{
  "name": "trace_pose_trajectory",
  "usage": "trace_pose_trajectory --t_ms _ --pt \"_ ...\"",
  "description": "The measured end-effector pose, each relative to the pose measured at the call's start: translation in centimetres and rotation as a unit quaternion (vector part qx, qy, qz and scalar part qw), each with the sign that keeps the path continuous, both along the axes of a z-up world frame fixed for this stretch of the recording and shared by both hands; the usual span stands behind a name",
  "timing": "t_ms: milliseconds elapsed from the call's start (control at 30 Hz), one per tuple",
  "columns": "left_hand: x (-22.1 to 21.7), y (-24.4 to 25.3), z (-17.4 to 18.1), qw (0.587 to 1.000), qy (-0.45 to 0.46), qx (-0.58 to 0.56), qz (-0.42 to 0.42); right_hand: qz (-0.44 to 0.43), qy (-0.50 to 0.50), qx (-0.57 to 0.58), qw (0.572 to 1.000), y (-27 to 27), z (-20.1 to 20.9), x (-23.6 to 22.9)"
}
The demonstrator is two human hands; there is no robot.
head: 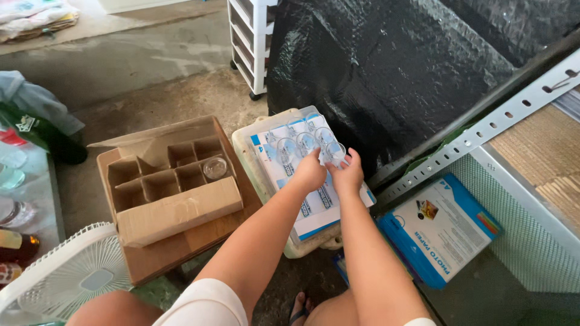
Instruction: The person removes small clear glasses from a plastic tray and places them one by one into a cardboard box with dividers. The person continues until the box is filled and then closes the box flaps.
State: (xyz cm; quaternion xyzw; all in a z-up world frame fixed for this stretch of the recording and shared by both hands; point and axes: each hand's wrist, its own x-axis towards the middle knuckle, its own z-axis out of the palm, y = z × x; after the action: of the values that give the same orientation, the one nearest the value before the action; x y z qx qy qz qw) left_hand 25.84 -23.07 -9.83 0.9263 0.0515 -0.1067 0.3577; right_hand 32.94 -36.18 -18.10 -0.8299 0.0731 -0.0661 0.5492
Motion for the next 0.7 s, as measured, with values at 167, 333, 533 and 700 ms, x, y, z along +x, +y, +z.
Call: trace_pose_trajectory --t_ms 167,333,533,700 --pt "3.3 -0.6 -3.5 0.977 0.001 0.186 -0.104 0.009 -0.025 -0.018 0.999 1.2 1.1 -0.7" --pt "1.2 -1.1 -3.7 0.969 -0.053 -0.224 0.09 -0.004 -0.033 -0.055 0.998 1.1 1.7 -1.7" --pt "-2.5 -1.0 0.8 0.953 -0.145 -0.234 0.127 -0.021 -0.056 -0.042 0.997 1.3 6.7 -4.9" --pt "-8.6 2.3 8.0 0.936 -0.263 -0.189 0.14 0.021 -0.141 -0.003 0.99 5.2 14.7 -10.4"
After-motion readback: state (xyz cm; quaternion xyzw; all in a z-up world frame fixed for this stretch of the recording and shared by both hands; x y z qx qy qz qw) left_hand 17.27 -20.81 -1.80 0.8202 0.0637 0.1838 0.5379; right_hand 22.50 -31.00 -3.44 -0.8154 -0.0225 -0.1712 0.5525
